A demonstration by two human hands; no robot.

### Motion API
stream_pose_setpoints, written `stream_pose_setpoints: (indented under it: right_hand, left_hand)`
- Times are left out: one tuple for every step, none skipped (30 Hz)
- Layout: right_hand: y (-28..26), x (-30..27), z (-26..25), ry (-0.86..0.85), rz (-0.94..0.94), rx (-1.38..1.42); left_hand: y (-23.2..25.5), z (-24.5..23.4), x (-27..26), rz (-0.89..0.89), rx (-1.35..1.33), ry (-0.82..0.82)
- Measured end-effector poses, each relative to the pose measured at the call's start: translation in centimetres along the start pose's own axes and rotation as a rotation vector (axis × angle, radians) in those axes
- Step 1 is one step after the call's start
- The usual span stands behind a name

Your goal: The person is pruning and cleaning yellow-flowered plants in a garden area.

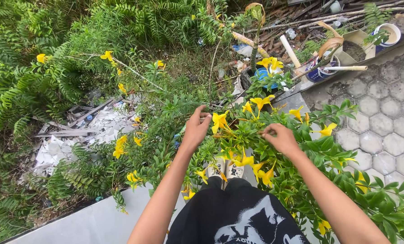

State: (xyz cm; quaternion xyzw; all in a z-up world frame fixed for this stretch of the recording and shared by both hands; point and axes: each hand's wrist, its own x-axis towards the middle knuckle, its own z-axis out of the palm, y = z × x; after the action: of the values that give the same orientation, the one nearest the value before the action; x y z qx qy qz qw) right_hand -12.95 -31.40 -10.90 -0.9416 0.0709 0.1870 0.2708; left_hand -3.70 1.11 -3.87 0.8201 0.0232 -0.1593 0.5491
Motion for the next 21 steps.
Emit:
stream_pose_setpoints:
  right_hand:
    - [-0.1,0.1,-0.6,0.069,0.018,0.206]
    - [-0.3,0.3,-1.2,0.137,0.035,0.413]
    - [-1.0,0.0,-1.8,0.143,0.033,0.411]
    - [-1.7,-0.3,-2.4,0.136,0.038,0.624]
    - [-2.5,-0.2,-3.3,0.133,0.036,0.836]
    - [-3.9,-0.5,-4.2,0.143,0.028,0.832]
    - [-5.3,-0.9,-5.2,0.118,0.019,0.957]
    - [-6.6,-1.3,-6.2,0.09,0.008,1.081]
    - [-7.7,-1.8,-6.8,0.096,0.004,1.079]
    - [-8.7,-2.2,-7.5,0.092,-0.012,1.1]
    - [-9.8,-2.6,-8.1,0.086,-0.027,1.122]
    - [-10.4,-2.7,-8.8,0.09,-0.03,1.122]
    - [-11.0,-3.0,-9.4,0.088,-0.066,1.119]
    - [-11.6,-3.3,-9.8,0.086,-0.102,1.117]
    - [-12.0,-3.4,-10.0,0.088,-0.1,1.118]
    - [-12.4,-3.5,-10.2,0.095,-0.142,1.098]
    - [-12.6,-3.4,-10.7,0.104,-0.191,1.072]
    - [-13.2,-3.5,-11.2,0.11,-0.195,1.068]
    - [-13.7,-3.6,-11.7,0.114,-0.226,1.056]
    - [-14.2,-3.7,-12.4,0.118,-0.256,1.043]
    - [-14.8,-3.7,-12.7,0.131,-0.264,1.032]
  left_hand:
    - [-0.1,0.3,0.0,0.024,-0.013,-0.019]
    - [-0.2,0.6,0.1,0.048,-0.026,-0.037]
    - [0.1,0.9,-0.2,0.054,-0.027,-0.037]
    - [0.4,1.1,-0.4,0.1,-0.028,-0.055]
    - [0.9,1.5,-0.2,0.153,-0.031,-0.071]
    - [1.6,1.7,-0.3,0.165,-0.034,-0.069]
    - [2.4,2.1,-0.5,0.193,-0.019,-0.095]
    - [3.1,2.4,-0.7,0.22,-0.005,-0.121]
    - [4.6,2.6,-1.3,0.227,-0.006,-0.121]
    - [6.1,2.8,-1.9,0.206,-0.081,-0.168]
    - [7.6,3.0,-2.5,0.182,-0.155,-0.215]
    - [9.1,3.0,-3.0,0.186,-0.154,-0.216]
    - [10.4,3.0,-3.8,0.246,-0.176,-0.236]
    - [11.7,3.1,-4.6,0.305,-0.197,-0.256]
    - [12.0,3.1,-4.8,0.305,-0.196,-0.259]
    - [12.2,3.1,-5.0,0.38,-0.185,-0.228]
    - [12.6,3.2,-4.9,0.462,-0.177,-0.193]
    - [12.7,3.0,-4.8,0.469,-0.179,-0.193]
    - [12.9,2.8,-4.6,0.487,-0.192,-0.164]
    - [13.2,2.6,-4.4,0.505,-0.205,-0.135]
    - [13.4,2.1,-4.4,0.522,-0.213,-0.136]
